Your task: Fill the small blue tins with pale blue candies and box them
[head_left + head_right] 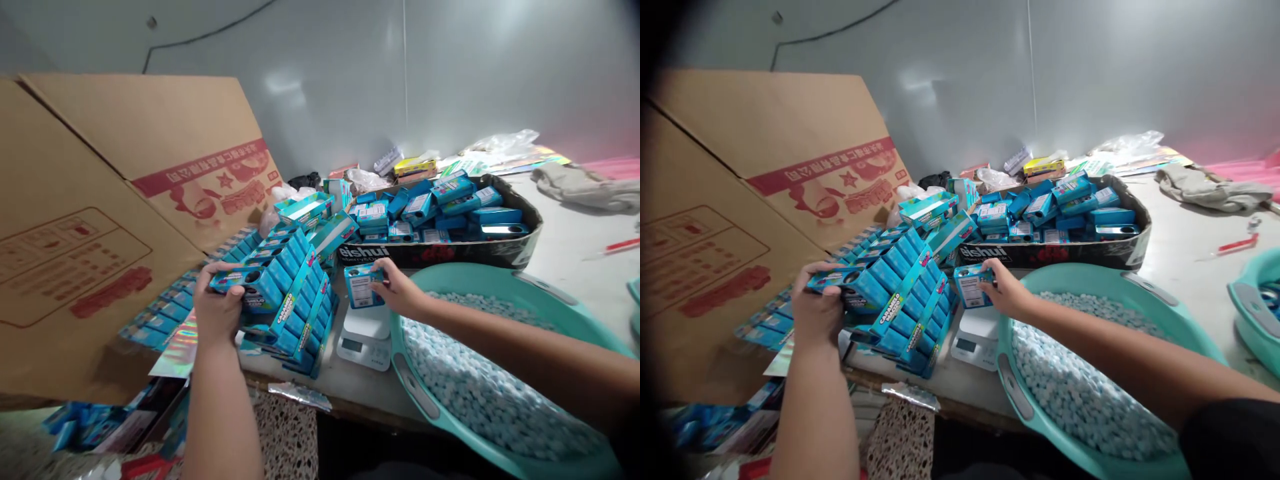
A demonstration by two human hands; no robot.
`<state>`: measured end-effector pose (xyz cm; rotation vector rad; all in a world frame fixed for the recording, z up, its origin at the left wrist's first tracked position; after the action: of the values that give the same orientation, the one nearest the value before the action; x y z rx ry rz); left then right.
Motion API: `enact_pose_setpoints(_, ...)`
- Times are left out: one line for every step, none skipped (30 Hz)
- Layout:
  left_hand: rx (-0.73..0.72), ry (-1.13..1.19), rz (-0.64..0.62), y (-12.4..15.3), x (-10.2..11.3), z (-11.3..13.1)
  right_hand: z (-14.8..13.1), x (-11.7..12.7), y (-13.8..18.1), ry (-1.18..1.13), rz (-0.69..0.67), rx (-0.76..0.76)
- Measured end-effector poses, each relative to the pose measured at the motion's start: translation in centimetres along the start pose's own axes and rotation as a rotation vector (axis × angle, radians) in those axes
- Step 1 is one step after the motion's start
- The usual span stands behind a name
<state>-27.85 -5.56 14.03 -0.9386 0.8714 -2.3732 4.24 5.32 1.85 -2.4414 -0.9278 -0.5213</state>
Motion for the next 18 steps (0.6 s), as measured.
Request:
enact_pose_setpoints(0.011, -0.004, -0.030, 0.0, -0.1, 0.1, 0.4, -0.4, -0.2, 0.055, -0.023, -0.011)
enact_pose_setpoints(0.023, -0.008, -0.063, 0.0, -0.2, 0.1, 0.7, -0.7, -0.2, 0.097, -0.046, -0.008)
enact_pose_setpoints(0.034, -0.011, -0.091, 0.0, -0.4, 0.2, 0.8, -0.8, -0.2, 0.128, -0.075, 0.002)
enact_pose_setpoints(0.040, -0.016, -0.104, 0.0, -0.5, 0.3, 0.8, -0.9, -0.1, 0.160, -0.107, 0.013)
enact_pose_setpoints(0.039, -0.020, -0.092, -0.1, -0.5, 0.3, 0.8, -1.0, 0.0, 0.190, -0.135, 0.021)
enact_pose_setpoints(0.033, -0.023, -0.060, -0.1, -0.5, 0.3, 0.8, -0.9, 0.1, 0.214, -0.156, 0.023)
enact_pose_setpoints(0.027, -0.023, -0.016, -0.2, -0.5, 0.2, 0.8, -0.9, 0.1, 0.236, -0.166, 0.019)
enact_pose_setpoints(0.022, -0.015, 0.032, -0.2, -0.4, 0.1, 0.8, -0.8, 0.1, 0.254, -0.170, 0.011)
enact_pose_setpoints(0.023, 0.003, 0.073, -0.3, -0.4, -0.2, 0.8, -0.7, 0.1, 0.270, -0.176, 0.003)
enact_pose_setpoints(0.027, 0.030, 0.100, -0.4, -0.4, -0.4, 0.8, -0.7, 0.0, 0.285, -0.187, -0.004)
enact_pose_setpoints(0.035, 0.061, 0.113, -0.5, -0.5, -0.6, 0.8, -0.7, -0.1, 0.298, -0.202, -0.010)
enact_pose_setpoints(0.046, 0.093, 0.118, -0.6, -0.7, -0.9, 0.9, -0.8, -0.2, 0.310, -0.220, -0.013)
enact_pose_setpoints(0.059, 0.123, 0.120, -0.8, -0.8, -1.1, 0.9, -0.8, -0.2, 0.320, -0.237, -0.014)
enact_pose_setpoints(0.076, 0.151, 0.122, -0.9, -0.9, -1.3, 0.8, -0.9, -0.2, 0.329, -0.249, -0.014)
enact_pose_setpoints(0.097, 0.177, 0.125, -1.0, -0.9, -1.5, 0.8, -0.9, -0.2, 0.336, -0.253, -0.015)
enact_pose_setpoints(0.123, 0.202, 0.129, -1.1, -1.0, -1.7, 0.7, -0.8, -0.1, 0.341, -0.249, -0.017)
enact_pose_setpoints(0.150, 0.226, 0.132, -1.2, -1.0, -1.9, 0.6, -0.7, 0.0, 0.343, -0.244, -0.019)
enact_pose_setpoints(0.176, 0.248, 0.131, -1.3, -1.0, -2.1, 0.5, -0.6, 0.1, 0.343, -0.246, -0.017)
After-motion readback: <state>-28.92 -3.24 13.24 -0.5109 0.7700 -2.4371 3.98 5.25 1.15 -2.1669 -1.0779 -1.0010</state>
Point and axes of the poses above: each hand's wrist, its own y-axis away from the middle knuckle, its own x-axis out of the back of the hand, z = x × y, the point moved 4 cm from there along -y, towards the middle knuckle, and after that the axes turned 14 degrees about -z, right-handed, at the moved point
